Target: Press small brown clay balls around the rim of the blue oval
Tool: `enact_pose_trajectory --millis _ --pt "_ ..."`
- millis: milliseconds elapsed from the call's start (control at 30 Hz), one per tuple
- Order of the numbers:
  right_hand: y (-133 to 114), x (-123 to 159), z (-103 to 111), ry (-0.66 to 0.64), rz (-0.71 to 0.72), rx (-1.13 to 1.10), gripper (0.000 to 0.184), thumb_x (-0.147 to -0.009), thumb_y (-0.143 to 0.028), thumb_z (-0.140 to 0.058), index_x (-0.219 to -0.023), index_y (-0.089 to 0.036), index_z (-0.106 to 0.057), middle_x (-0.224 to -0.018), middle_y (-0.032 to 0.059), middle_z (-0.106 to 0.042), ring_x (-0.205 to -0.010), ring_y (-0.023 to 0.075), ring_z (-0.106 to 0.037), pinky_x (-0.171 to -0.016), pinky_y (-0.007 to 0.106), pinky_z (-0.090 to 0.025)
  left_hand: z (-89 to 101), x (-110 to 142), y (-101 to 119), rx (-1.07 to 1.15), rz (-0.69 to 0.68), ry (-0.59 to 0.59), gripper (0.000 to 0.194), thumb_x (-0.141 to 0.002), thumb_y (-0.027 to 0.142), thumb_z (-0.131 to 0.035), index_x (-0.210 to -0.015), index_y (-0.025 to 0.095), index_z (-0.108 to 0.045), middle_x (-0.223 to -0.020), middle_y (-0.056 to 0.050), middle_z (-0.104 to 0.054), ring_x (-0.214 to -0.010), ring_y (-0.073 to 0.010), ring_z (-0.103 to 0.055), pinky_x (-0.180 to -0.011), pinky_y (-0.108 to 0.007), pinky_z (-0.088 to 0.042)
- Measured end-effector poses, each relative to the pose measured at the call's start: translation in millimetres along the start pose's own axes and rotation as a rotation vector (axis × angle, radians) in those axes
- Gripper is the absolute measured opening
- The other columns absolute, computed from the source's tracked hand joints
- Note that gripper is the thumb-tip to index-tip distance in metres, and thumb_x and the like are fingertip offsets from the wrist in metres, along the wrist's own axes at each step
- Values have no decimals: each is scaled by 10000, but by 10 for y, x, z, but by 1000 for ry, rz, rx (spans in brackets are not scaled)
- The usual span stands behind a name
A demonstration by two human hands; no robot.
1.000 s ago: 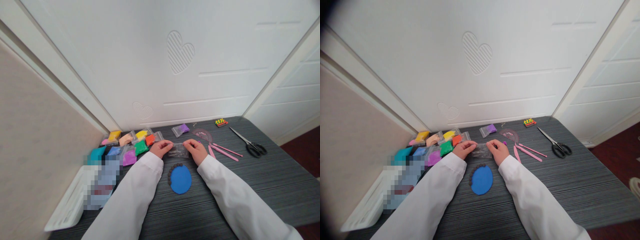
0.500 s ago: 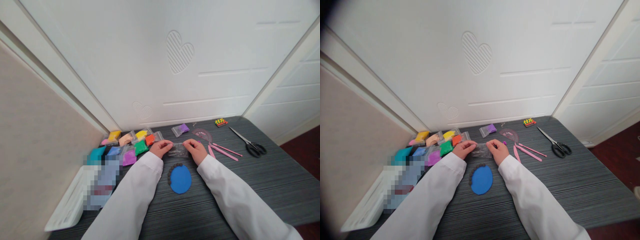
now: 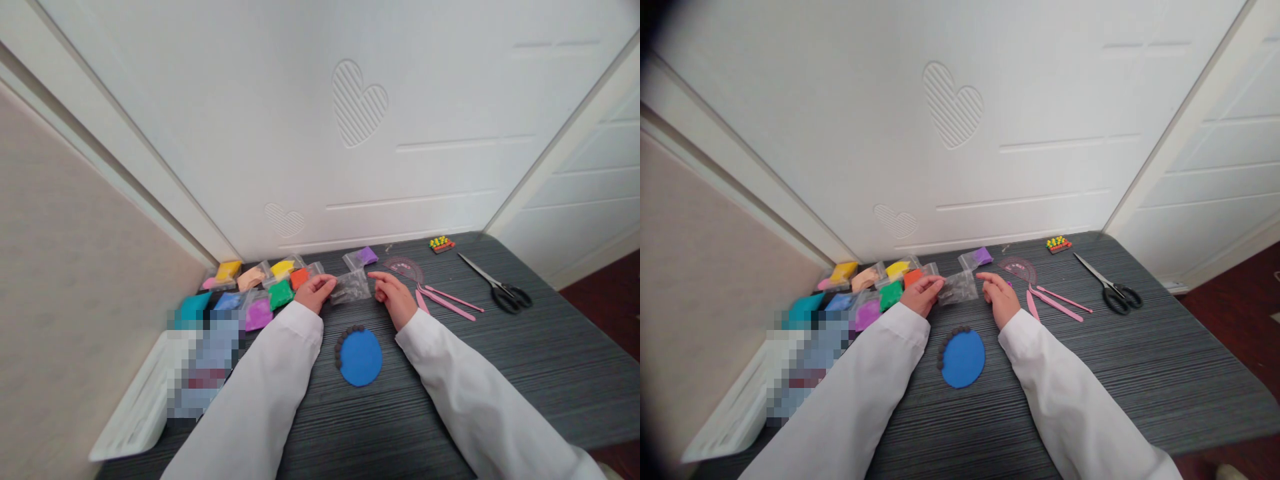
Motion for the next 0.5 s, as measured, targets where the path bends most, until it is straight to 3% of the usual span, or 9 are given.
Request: enact_pose_trajectory --millis 133,267,400,500 --pt "3 -9 -19 -10 -8 -95 260 -691 -289 -448 -925 -206 -523 -781 0 -531 -547 80 -471 -522 244 -393 94 -34 25 -64 -34 124 346 -612 438 -594 -812 157 -575 -721 -11 -606 -669 -126 -545 -637 -249 -423" --pt "-84 41 -68 -52 -43 -115 335 -710 -431 -453 -956 -204 -449 -836 31 -579 -584 100 -543 -541 265 -436 90 -12 54 -155 -53 147 280 -609 389 -613 -780 168 -594 -670 0 -598 -631 -128 -537 -624 -249 -418" --pt "-156 94 -88 -101 -90 -45 337 -737 -513 -413 -801 -186 -467 -589 -13 -576 -363 66 -438 -362 210 -320 32 22 50 -236 -80 157 238 -607 376 -613 -741 180 -610 -636 3 -587 -590 -132 -523 -599 -254 -407" --pt "-182 112 -69 -96 -97 32 356 -742 -527 -416 -670 -186 -486 -385 -61 -456 -293 53 -320 -325 203 -221 21 23 30 -279 -95 177 232 -604 377 -615 -740 189 -617 -637 0 -587 -579 -133 -514 -595 -259 -406"
Point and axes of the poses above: each hand's wrist, its own x-axis away from the middle knuckle, its own z-axis out of the back of the hand, y = z × x, the point moved 2 cm from there along -x, towards the middle knuckle
